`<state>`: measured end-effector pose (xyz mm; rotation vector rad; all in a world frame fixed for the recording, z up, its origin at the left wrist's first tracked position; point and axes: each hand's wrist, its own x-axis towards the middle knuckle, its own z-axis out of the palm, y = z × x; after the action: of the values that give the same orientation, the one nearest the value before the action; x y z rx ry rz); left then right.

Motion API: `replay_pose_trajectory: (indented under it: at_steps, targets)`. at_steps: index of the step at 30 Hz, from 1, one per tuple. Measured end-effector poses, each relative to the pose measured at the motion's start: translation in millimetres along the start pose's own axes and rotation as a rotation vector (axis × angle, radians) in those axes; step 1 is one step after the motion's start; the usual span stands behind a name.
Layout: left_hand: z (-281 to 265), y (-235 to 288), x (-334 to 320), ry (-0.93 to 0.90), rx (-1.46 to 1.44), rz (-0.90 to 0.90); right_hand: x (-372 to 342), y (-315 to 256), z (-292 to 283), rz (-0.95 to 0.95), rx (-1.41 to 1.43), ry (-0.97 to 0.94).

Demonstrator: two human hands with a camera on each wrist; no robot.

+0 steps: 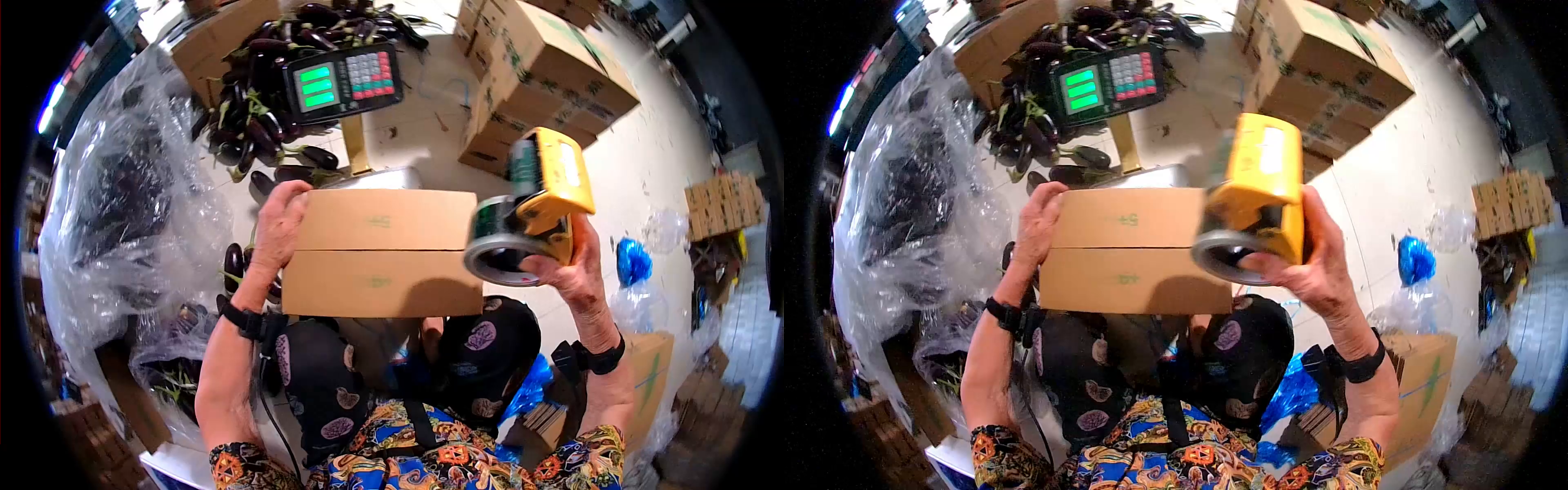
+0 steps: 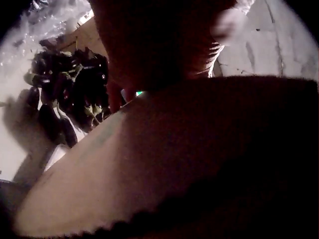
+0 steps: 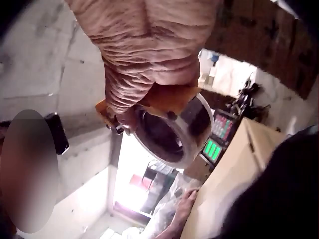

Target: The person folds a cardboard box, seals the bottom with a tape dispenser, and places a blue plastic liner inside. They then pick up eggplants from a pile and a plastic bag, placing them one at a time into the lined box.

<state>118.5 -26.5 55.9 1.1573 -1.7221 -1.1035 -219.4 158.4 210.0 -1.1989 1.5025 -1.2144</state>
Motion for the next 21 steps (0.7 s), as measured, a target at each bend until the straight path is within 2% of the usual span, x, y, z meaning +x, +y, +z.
replay_pose_trajectory:
  at_steps: [2, 4, 7, 8, 9, 11, 12, 15, 17, 18, 21]
  targets:
    - [-1.3, -0.6, 0.4, 0.019, 0.026, 0.044, 17.8, -14.5, 32.2, -0.105, -0.039, -0.134]
    - [-1.7, -0.6, -0.2, 0.035, 0.019, 0.077, 38.4, -5.2, 60.5, -0.283, -0.057, -0.273]
    - [-2.4, -1.7, -0.9, 0.061, 0.045, 0.144, 61.3, 22.3, 94.6, -0.369, -0.42, -0.448]
    - [-2.3, -1.5, -1.3, 0.071, 0.055, 0.165, 66.7, 23.9, 99.0, -0.412, -0.426, -0.434]
    - [-2.1, -1.0, -1.1, 0.092, 0.065, 0.184, 67.6, 17.9, 99.1, -0.27, -0.374, -0.462]
    - [-1.7, 0.3, -0.7, 0.111, 0.115, 0.206, 69.7, 20.1, 97.6, -0.373, -0.503, -0.521]
    - [-1.5, -4.8, 0.6, 0.126, 0.144, 0.242, 69.7, 17.7, 98.3, -0.468, -0.579, -0.491]
    - [-6.5, 5.4, -2.3, 0.209, 0.316, 0.403, 64.4, 29.5, 94.3, -0.278, -0.513, -0.477]
    - [-11.6, 27.8, -8.5, 0.272, 0.333, 0.503, 61.8, 34.4, 92.8, -0.27, -0.474, -0.462]
    - [-13.1, 44.2, -16.1, 0.206, 0.096, 0.396, 60.2, 33.2, 93.7, -0.287, -0.497, -0.456]
    - [-27.4, 93.6, -32.2, -0.222, -0.332, -0.139, 57.5, 32.0, 94.5, -0.31, -0.531, -0.451]
